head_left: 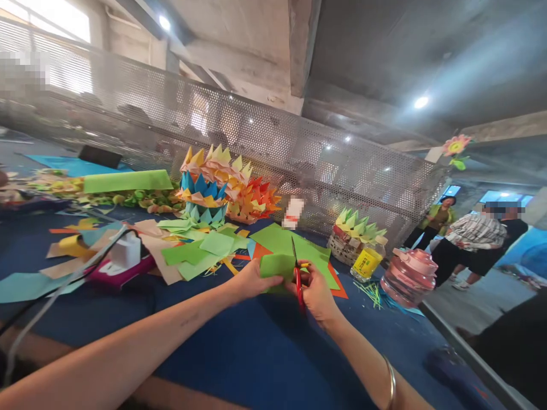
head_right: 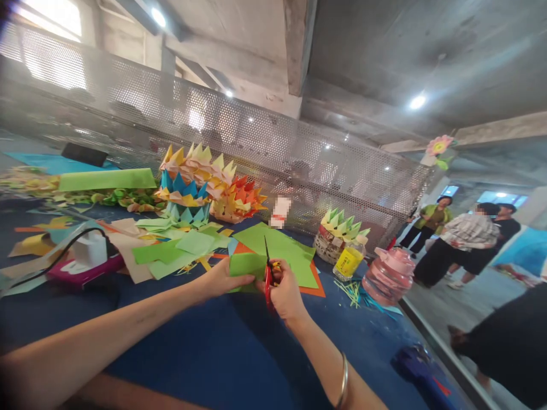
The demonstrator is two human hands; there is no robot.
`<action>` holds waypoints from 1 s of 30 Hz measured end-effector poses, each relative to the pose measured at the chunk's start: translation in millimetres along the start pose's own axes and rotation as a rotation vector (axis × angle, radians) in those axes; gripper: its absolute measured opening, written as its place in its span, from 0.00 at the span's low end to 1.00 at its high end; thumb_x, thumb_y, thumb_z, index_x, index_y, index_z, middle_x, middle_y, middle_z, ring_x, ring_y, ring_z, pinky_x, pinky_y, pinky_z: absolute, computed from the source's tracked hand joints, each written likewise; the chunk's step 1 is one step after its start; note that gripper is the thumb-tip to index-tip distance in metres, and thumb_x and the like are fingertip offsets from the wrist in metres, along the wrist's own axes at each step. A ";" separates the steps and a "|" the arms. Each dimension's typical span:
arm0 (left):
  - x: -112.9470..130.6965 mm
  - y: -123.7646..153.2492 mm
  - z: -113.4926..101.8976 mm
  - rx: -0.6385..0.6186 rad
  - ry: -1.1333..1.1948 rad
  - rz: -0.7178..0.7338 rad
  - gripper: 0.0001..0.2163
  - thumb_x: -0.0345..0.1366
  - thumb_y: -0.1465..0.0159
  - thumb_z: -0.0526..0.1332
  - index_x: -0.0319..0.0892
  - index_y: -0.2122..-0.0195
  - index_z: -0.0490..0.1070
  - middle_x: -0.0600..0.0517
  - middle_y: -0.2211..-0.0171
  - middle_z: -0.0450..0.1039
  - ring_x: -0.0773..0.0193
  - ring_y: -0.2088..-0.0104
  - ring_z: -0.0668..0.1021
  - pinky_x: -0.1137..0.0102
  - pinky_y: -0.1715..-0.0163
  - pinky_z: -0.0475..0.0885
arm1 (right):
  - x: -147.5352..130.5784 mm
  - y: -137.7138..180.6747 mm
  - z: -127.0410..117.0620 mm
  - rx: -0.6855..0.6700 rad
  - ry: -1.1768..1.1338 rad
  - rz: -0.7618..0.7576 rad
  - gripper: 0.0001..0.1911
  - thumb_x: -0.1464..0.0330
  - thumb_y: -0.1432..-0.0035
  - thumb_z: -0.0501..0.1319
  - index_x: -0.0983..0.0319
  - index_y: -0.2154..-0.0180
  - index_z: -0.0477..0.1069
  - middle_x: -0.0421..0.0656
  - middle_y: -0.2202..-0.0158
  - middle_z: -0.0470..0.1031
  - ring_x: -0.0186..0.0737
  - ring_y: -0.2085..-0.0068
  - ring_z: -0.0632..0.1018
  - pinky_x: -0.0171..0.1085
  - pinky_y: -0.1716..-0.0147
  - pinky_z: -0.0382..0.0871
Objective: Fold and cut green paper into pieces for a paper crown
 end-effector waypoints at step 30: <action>22.7 10.9 0.6 0.271 0.427 -0.180 0.18 0.35 0.56 0.75 0.38 0.63 0.77 0.49 0.66 0.81 0.63 0.70 0.80 0.72 0.69 0.74 | -13.5 29.3 -6.8 0.006 -0.037 0.084 0.29 0.46 0.54 0.65 0.58 0.59 0.61 0.31 0.77 0.61 0.27 0.80 0.62 0.30 0.81 0.57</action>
Point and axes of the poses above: each hand's wrist, its own y-axis away from the middle knuckle, its own z-axis out of the palm, x = y × z, the point moved 2 cm from there along -y, towards the middle knuckle
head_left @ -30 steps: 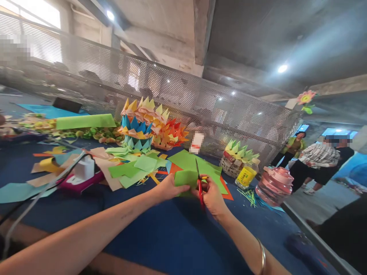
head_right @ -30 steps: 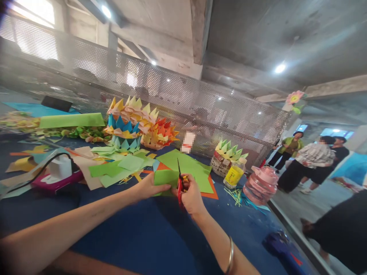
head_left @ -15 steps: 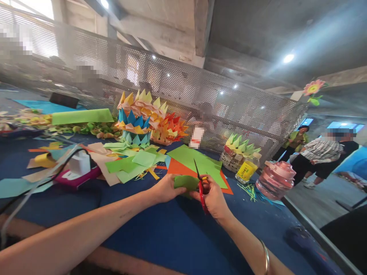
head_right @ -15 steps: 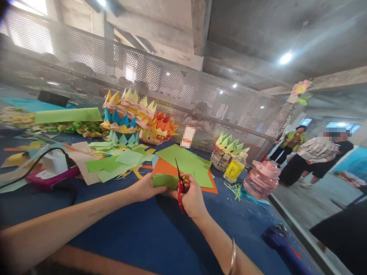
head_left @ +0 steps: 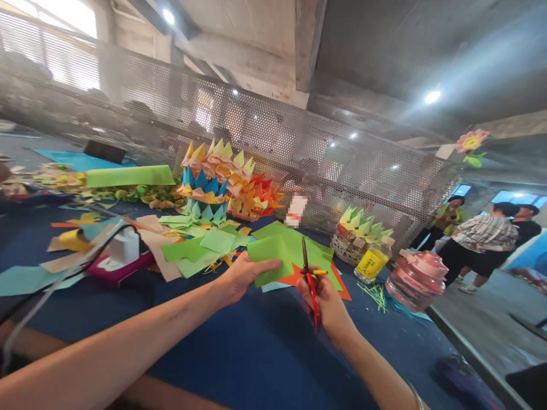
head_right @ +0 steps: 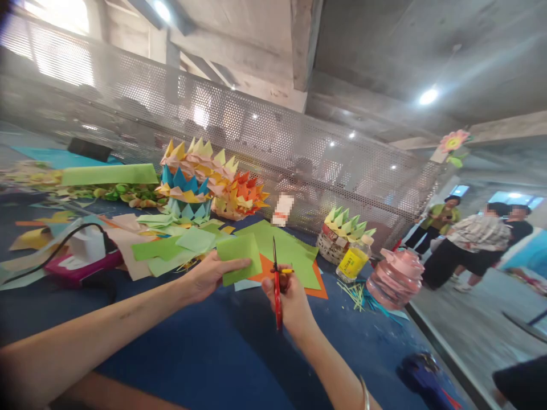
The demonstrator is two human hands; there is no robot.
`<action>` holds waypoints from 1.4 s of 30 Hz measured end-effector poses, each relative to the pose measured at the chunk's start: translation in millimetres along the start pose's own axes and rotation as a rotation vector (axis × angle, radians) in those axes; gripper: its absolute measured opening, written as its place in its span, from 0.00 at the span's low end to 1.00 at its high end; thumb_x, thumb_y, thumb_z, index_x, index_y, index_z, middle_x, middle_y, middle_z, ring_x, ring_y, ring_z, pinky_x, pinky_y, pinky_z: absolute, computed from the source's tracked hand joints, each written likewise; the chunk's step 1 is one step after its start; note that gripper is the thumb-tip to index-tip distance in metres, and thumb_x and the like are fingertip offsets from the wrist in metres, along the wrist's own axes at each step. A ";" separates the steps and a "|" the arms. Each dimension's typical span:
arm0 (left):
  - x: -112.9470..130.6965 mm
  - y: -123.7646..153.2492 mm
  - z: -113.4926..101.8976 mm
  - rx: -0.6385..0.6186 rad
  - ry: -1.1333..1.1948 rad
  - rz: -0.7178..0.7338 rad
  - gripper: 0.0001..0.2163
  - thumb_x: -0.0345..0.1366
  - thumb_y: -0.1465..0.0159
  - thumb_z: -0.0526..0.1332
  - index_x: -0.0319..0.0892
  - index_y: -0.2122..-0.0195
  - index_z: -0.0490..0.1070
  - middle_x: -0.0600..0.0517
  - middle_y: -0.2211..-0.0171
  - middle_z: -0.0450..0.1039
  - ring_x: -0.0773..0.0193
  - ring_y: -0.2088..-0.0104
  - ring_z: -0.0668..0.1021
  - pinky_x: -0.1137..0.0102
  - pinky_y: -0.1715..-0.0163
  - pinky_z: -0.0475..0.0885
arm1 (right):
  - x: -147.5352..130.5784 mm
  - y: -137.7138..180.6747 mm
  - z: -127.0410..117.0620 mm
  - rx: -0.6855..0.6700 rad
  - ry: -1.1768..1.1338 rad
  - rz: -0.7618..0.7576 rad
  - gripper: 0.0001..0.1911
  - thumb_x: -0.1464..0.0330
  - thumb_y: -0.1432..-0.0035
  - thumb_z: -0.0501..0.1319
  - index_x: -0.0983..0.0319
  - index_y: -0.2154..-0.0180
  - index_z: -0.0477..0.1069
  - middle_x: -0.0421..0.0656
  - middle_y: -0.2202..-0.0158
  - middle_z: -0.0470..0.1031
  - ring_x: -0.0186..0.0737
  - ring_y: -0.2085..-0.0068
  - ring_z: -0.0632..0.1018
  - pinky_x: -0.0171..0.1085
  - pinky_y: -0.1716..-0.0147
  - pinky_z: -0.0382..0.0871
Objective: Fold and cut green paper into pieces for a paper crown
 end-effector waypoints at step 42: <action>10.9 5.4 6.9 -0.032 0.140 0.000 0.17 0.32 0.55 0.73 0.38 0.62 0.78 0.46 0.62 0.81 0.57 0.64 0.82 0.68 0.62 0.76 | -10.6 19.6 9.7 -0.151 0.403 -0.044 0.27 0.41 0.46 0.54 0.59 0.70 0.60 0.31 0.85 0.56 0.28 0.85 0.60 0.30 0.85 0.55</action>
Point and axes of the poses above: each hand's wrist, its own y-axis away from the middle knuckle, its own z-axis out of the palm, x = y × z, the point moved 2 cm from there along -y, towards the middle knuckle
